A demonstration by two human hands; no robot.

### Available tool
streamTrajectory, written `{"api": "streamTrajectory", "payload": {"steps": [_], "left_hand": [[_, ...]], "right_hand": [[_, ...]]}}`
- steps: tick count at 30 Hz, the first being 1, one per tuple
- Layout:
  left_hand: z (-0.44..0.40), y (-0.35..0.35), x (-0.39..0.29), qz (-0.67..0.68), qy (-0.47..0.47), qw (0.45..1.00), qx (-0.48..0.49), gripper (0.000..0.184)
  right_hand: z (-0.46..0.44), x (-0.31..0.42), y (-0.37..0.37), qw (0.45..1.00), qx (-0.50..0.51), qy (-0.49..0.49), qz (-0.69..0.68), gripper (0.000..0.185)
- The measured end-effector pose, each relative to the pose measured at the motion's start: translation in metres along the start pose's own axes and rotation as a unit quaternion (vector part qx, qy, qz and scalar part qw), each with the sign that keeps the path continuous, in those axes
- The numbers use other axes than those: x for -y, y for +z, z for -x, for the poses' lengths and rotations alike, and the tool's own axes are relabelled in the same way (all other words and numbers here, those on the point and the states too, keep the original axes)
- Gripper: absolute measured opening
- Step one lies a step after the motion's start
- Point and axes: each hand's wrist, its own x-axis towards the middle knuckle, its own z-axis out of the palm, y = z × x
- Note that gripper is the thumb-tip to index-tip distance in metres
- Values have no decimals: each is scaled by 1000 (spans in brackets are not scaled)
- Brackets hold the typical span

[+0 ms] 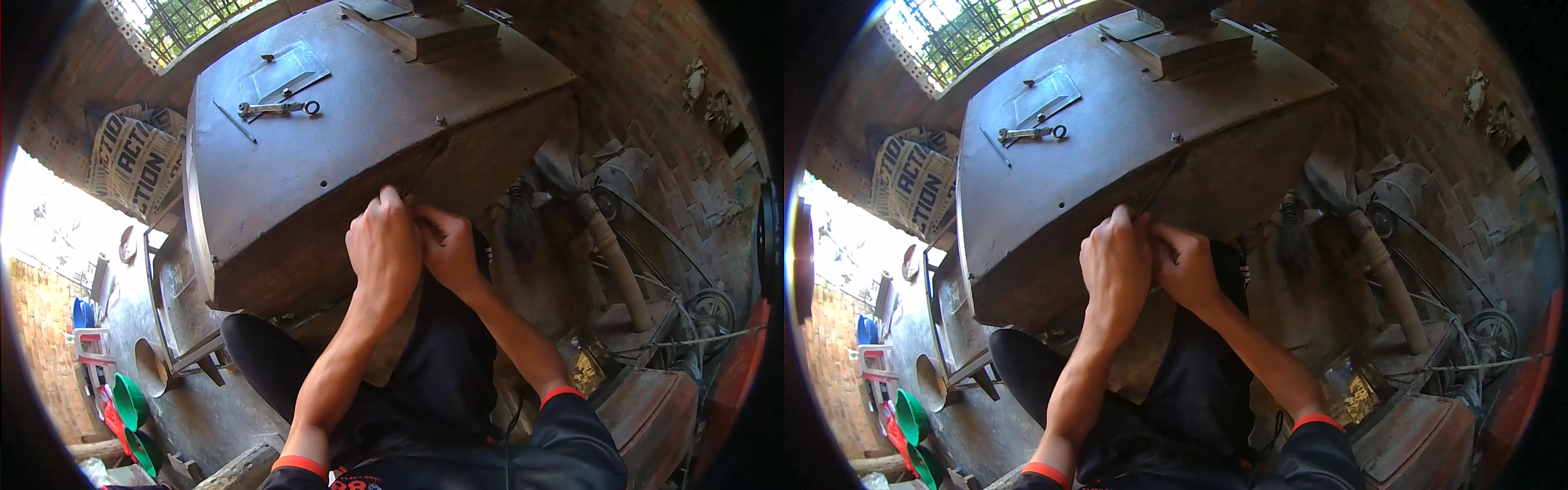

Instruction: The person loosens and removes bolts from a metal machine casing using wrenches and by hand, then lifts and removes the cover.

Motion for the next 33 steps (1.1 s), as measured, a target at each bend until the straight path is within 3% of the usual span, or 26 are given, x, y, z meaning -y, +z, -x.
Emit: {"api": "streamTrajectory", "payload": {"steps": [5, 9, 12, 21, 23, 26, 28, 30, 31, 33], "left_hand": [[-14, -13, 6, 60, 53, 996, -36, 12], [-13, -23, -4, 84, 50, 992, -75, 13], [-23, -24, -6, 80, 64, 985, -139, 12], [-65, -56, -29, 134, 77, 981, -116, 19], [-76, -59, -42, 124, 63, 987, -85, 19], [-85, -50, -64, 260, 41, 964, -40, 17], [-91, -22, -74, 175, 170, 963, -112, 11], [-94, -9, -83, 141, 203, 960, -132, 11], [-96, -5, -85, 149, 218, 955, -138, 11], [-101, 1, -87, 157, 208, 951, -164, 9]], "right_hand": [[-24, 28, -23, 999, -3, -48, -5, 20], [-42, 47, -45, 996, -4, -75, 37, 21], [-51, 49, -47, 987, -26, -147, 54, 22], [-40, 26, -49, 993, -14, -114, 13, 19], [-46, 27, -53, 986, -56, -154, 15, 23], [-70, 32, -62, 979, -114, -170, 9, 28], [-92, 42, -70, 971, -133, -197, 2, 31], [-112, 52, -77, 959, -179, -215, 33, 35], [-119, 58, -81, 955, -199, -209, 67, 28], [-133, 50, -86, 967, -163, -192, 45, 22]]}}
